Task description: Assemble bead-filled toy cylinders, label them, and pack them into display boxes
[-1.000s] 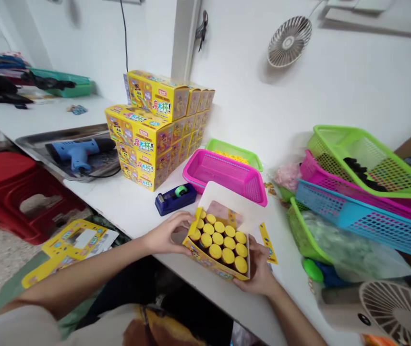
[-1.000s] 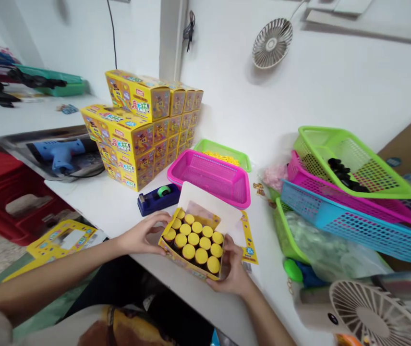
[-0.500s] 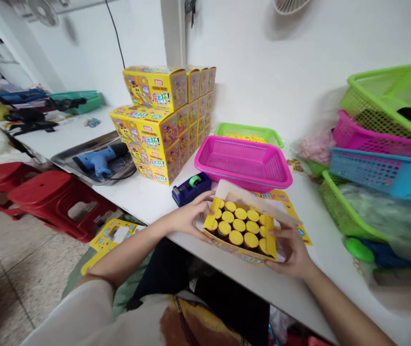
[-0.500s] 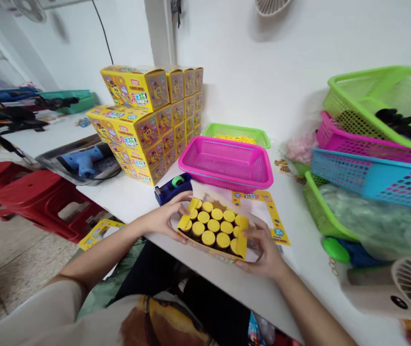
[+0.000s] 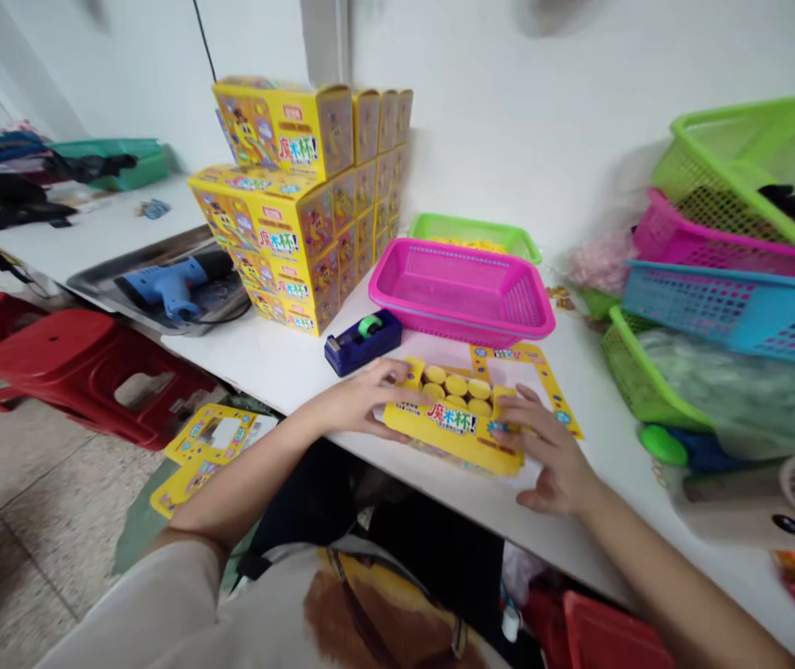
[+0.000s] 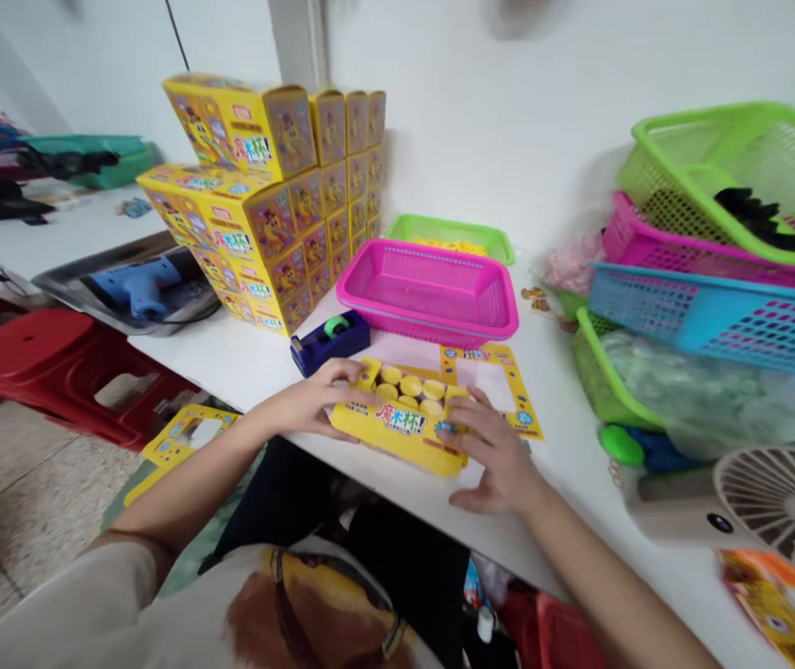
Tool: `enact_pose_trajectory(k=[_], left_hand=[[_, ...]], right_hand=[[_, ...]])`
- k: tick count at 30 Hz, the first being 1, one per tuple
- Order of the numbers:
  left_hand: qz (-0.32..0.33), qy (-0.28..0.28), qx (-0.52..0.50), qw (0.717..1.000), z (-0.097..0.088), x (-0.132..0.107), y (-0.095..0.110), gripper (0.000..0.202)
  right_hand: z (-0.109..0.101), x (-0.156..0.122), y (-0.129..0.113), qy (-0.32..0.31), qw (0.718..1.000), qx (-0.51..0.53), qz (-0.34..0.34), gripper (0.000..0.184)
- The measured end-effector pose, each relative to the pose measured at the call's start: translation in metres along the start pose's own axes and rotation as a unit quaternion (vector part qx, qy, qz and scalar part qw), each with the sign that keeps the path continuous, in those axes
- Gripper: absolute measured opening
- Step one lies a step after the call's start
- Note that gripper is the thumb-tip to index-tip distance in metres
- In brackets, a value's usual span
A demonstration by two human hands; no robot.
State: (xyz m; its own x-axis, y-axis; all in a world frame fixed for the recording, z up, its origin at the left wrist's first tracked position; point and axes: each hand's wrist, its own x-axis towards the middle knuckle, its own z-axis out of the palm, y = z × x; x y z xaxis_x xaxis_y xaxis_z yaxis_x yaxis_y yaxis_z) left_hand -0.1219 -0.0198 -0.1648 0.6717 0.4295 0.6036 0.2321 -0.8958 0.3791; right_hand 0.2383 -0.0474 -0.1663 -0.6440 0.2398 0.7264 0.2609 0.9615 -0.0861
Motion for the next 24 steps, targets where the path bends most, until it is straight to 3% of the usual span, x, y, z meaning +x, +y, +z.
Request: enact_pose_trajectory(k=[2, 5, 9, 13, 17, 21, 24], left_hand=[[0.000, -0.031, -0.018, 0.999, -0.001, 0.003, 0.007, 0.065], [-0.001, 0.011, -0.069, 0.998, 0.006, 0.006, 0.012, 0.059], [0.002, 0.052, -0.075, 0.996, 0.013, 0.005, 0.014, 0.050], [0.027, 0.065, -0.048, 0.996, 0.008, 0.006, 0.013, 0.056], [0.023, 0.094, -0.035, 0.995, 0.008, 0.010, 0.018, 0.047], [0.002, 0.127, -0.062, 0.990, 0.012, 0.015, 0.027, 0.039], [-0.007, 0.140, -0.089, 0.986, 0.013, 0.018, 0.032, 0.038]], right_hand=[[0.003, 0.009, 0.002, 0.000, 1.000, 0.014, -0.022, 0.051], [0.011, 0.014, 0.004, 0.060, 0.997, 0.038, -0.005, 0.046], [0.017, 0.010, -0.003, 0.093, 0.995, 0.005, 0.033, 0.057], [0.014, 0.007, -0.007, 0.088, 0.995, -0.041, -0.010, 0.069], [0.012, 0.009, -0.009, 0.083, 0.994, -0.064, -0.030, 0.077], [0.007, 0.015, -0.016, 0.113, 0.993, -0.017, 0.015, 0.068], [0.002, 0.017, -0.020, 0.103, 0.993, 0.023, 0.057, 0.063]])
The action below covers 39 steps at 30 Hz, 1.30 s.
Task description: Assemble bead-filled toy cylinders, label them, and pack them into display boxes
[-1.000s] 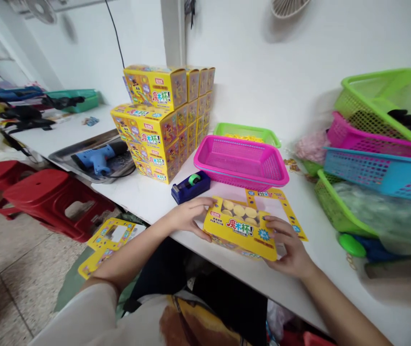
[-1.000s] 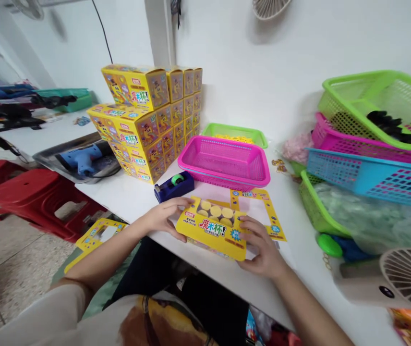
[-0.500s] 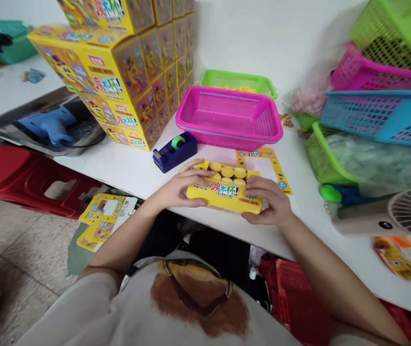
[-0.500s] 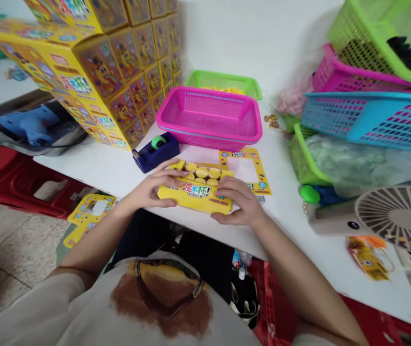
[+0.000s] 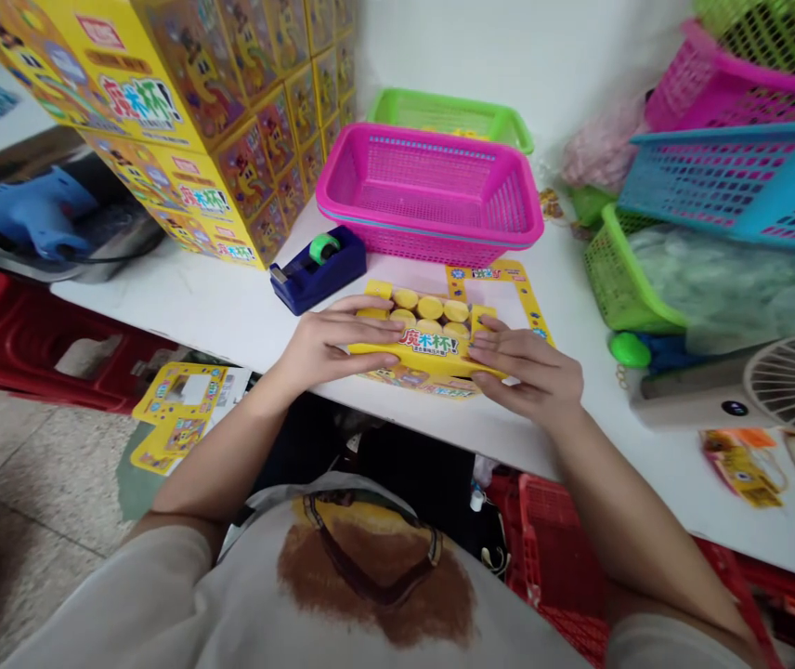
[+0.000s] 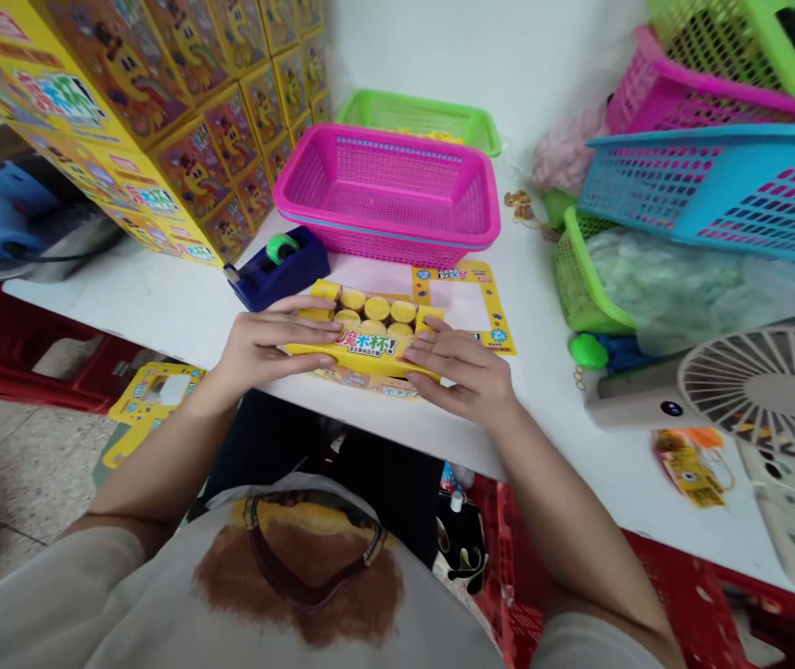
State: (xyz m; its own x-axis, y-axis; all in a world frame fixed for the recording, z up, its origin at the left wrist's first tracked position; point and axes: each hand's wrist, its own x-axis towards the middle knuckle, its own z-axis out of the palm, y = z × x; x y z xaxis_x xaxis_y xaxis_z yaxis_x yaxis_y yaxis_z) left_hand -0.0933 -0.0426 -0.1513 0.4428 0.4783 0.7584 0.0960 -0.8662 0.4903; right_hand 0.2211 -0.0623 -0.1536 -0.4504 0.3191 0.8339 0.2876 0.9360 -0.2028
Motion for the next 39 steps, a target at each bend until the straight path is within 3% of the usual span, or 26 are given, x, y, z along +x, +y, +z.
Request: enact_pose_trajectory(k=[17, 25, 28, 34, 39], left_hand=[[-0.064, -0.021, -0.043, 0.997, -0.007, 0.016, 0.011, 0.030], [-0.010, -0.093, -0.053, 0.994, -0.017, 0.013, 0.001, 0.036], [-0.014, -0.085, -0.057, 0.995, -0.014, 0.013, 0.002, 0.032], [-0.046, -0.037, -0.085, 0.995, 0.004, 0.013, 0.004, 0.024], [-0.002, -0.068, -0.110, 0.992, 0.002, 0.009, -0.004, 0.033]], right_hand=[[-0.004, -0.009, 0.005, -0.005, 0.999, 0.013, 0.031, 0.059], [-0.010, -0.011, 0.011, -0.034, 0.999, 0.026, 0.014, 0.052], [-0.011, -0.011, 0.014, -0.049, 0.998, 0.026, 0.001, 0.053], [-0.002, -0.015, 0.013, 0.007, 1.000, -0.016, 0.012, 0.062], [0.009, -0.017, 0.007, 0.033, 0.997, -0.062, 0.011, 0.063]])
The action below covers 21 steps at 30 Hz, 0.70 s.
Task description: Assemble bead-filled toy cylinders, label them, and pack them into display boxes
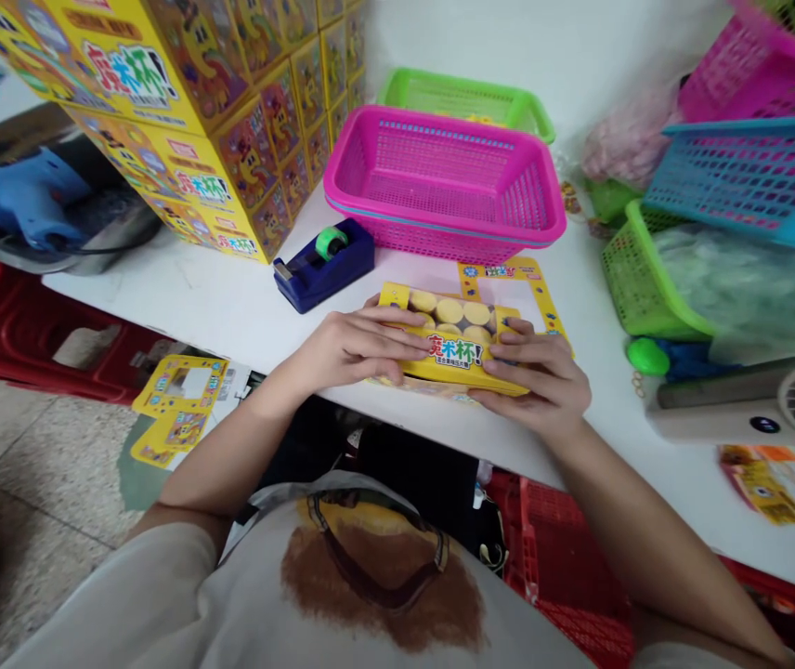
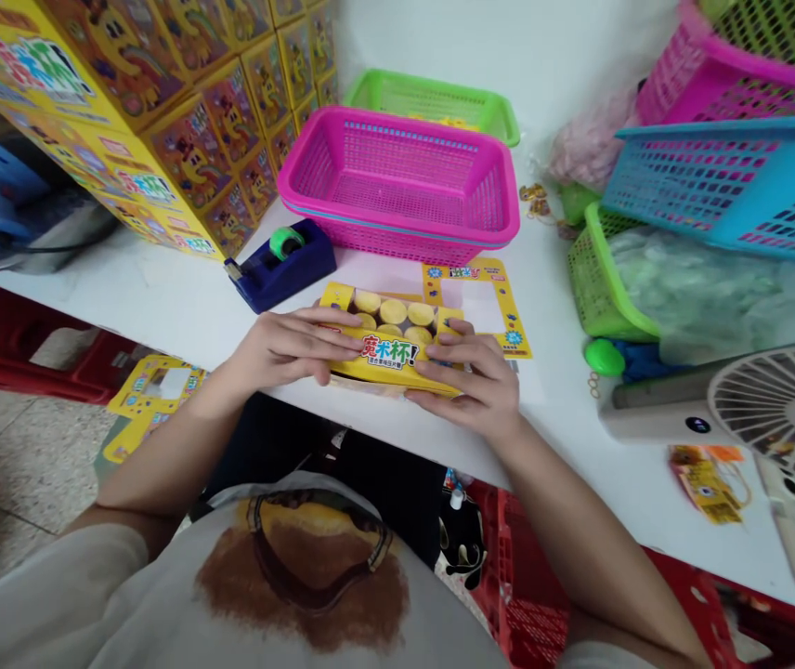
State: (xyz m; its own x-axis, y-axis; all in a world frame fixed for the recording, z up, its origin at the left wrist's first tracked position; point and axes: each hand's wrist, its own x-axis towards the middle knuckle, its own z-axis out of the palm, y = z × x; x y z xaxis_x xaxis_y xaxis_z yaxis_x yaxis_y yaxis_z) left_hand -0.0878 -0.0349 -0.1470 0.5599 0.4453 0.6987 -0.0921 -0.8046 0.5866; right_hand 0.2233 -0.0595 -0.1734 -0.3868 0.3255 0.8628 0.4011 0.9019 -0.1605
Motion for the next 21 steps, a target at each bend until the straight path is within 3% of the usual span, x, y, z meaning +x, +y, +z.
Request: enact_pose_trajectory(k=[2, 4, 8, 11, 15, 17, 19, 21], left_hand=[[0.020, -0.023, 0.006, 1.000, -0.001, -0.002, 0.000, 0.045], [0.033, -0.011, 0.041, 0.999, 0.002, -0.005, 0.000, 0.047], [0.042, 0.047, 0.128, 0.990, 0.016, -0.011, -0.001, 0.020], [0.018, 0.046, 0.184, 0.982, 0.020, -0.013, 0.004, 0.009], [-0.022, 0.020, 0.259, 0.965, 0.002, -0.017, 0.020, 0.019], [-0.098, 0.077, 0.320, 0.939, -0.018, -0.022, 0.023, 0.027], [-0.206, 0.137, 0.397, 0.884, -0.039, -0.028, 0.020, 0.039], [-0.298, 0.139, 0.455, 0.827, -0.058, -0.033, 0.011, 0.054]], right_hand=[[0.001, 0.000, -0.003, 0.003, 1.000, -0.005, -0.007, 0.061], [0.001, 0.000, -0.006, 0.002, 1.000, -0.014, -0.024, 0.061], [0.000, 0.001, -0.009, -0.003, 0.997, -0.041, -0.064, 0.056], [-0.001, 0.001, -0.011, -0.016, 0.993, -0.088, -0.075, 0.061], [-0.003, -0.001, -0.014, -0.048, 0.989, -0.127, -0.063, 0.077], [-0.003, -0.002, -0.015, -0.055, 0.987, -0.134, -0.069, 0.080], [-0.004, -0.001, -0.015, -0.059, 0.984, -0.142, -0.087, 0.083], [-0.004, -0.001, -0.014, -0.058, 0.983, -0.145, -0.100, 0.085]])
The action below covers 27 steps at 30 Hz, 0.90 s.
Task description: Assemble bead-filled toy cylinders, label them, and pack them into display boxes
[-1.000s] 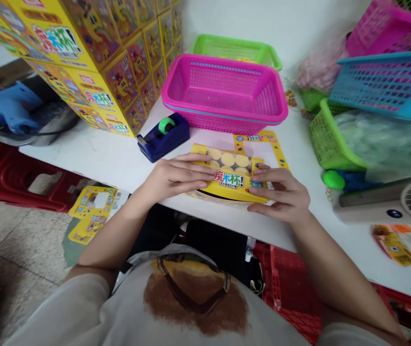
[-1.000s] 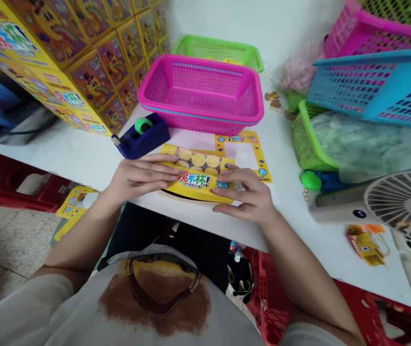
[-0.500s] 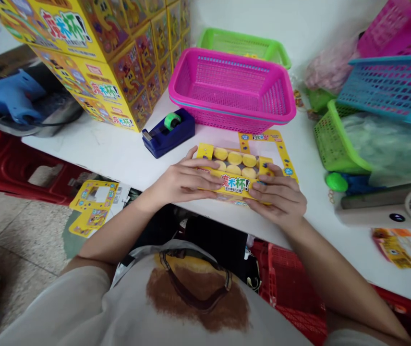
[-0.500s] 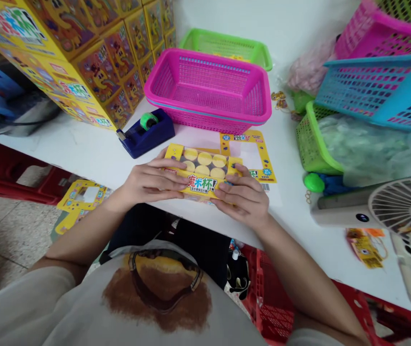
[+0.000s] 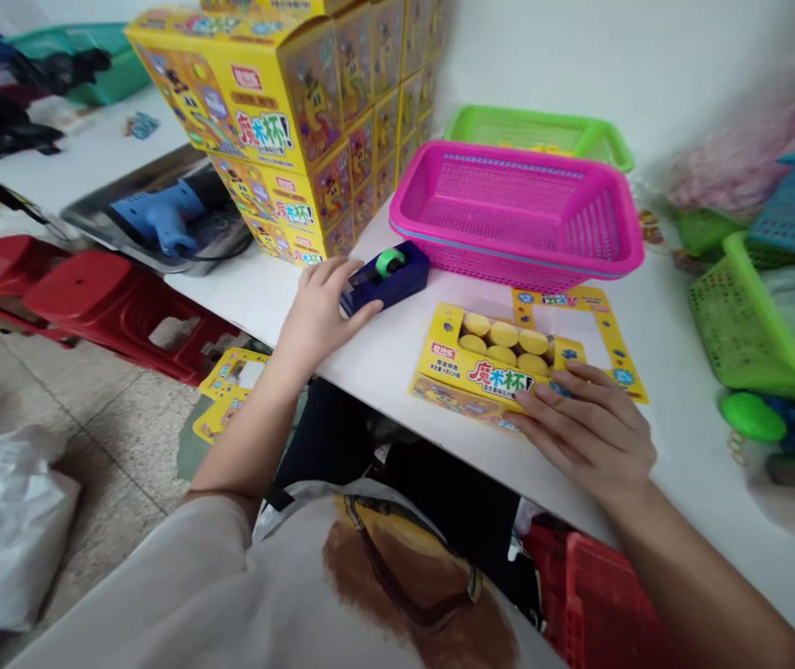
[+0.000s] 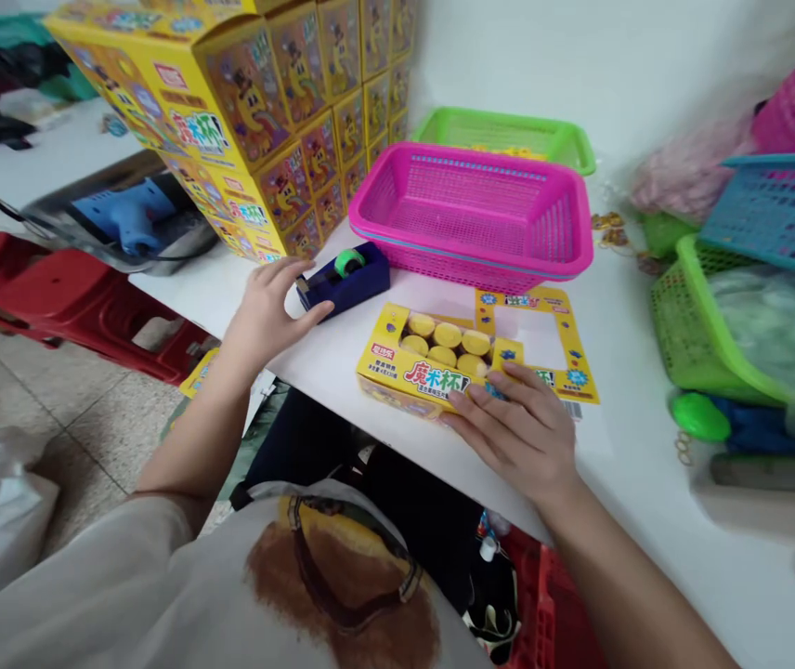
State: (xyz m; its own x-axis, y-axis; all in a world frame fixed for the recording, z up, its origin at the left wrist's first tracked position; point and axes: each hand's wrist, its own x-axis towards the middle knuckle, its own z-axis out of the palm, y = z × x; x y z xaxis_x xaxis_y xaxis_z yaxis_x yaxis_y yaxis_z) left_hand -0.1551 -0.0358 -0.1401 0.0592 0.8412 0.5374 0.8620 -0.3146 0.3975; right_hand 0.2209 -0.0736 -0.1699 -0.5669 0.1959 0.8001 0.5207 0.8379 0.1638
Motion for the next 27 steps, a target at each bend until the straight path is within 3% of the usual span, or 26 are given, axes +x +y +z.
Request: enact_pose_trajectory(k=[4, 8, 11, 16, 22, 24, 27], left_hand=[[-0.060, -0.063, 0.049, 0.995, 0.006, 0.011, -0.019, 0.046], [-0.077, -0.056, 0.028, 0.995, 0.008, 0.017, -0.017, 0.031], [-0.104, -0.057, -0.002, 0.993, 0.006, 0.022, -0.015, 0.032], [-0.203, -0.054, -0.026, 0.977, 0.008, 0.031, -0.011, 0.039], [-0.241, -0.024, -0.100, 0.965, 0.005, 0.031, -0.007, 0.035], [-0.272, -0.033, -0.184, 0.944, 0.003, 0.030, -0.010, 0.028], [-0.347, -0.039, -0.310, 0.884, 0.001, 0.029, -0.015, 0.027]], right_hand=[[0.000, 0.000, 0.002, -0.004, 1.000, 0.005, 0.010, 0.080], [0.000, 0.002, 0.003, -0.006, 1.000, 0.009, 0.010, 0.061], [-0.001, 0.004, 0.003, -0.009, 1.000, 0.007, 0.008, 0.050], [-0.003, 0.009, 0.002, -0.008, 1.000, 0.014, 0.004, 0.055], [-0.005, 0.013, 0.002, -0.011, 1.000, 0.023, 0.009, 0.057], [-0.005, 0.013, 0.002, -0.010, 0.999, 0.028, 0.015, 0.058], [-0.004, 0.011, 0.002, -0.010, 0.999, 0.034, 0.022, 0.061]])
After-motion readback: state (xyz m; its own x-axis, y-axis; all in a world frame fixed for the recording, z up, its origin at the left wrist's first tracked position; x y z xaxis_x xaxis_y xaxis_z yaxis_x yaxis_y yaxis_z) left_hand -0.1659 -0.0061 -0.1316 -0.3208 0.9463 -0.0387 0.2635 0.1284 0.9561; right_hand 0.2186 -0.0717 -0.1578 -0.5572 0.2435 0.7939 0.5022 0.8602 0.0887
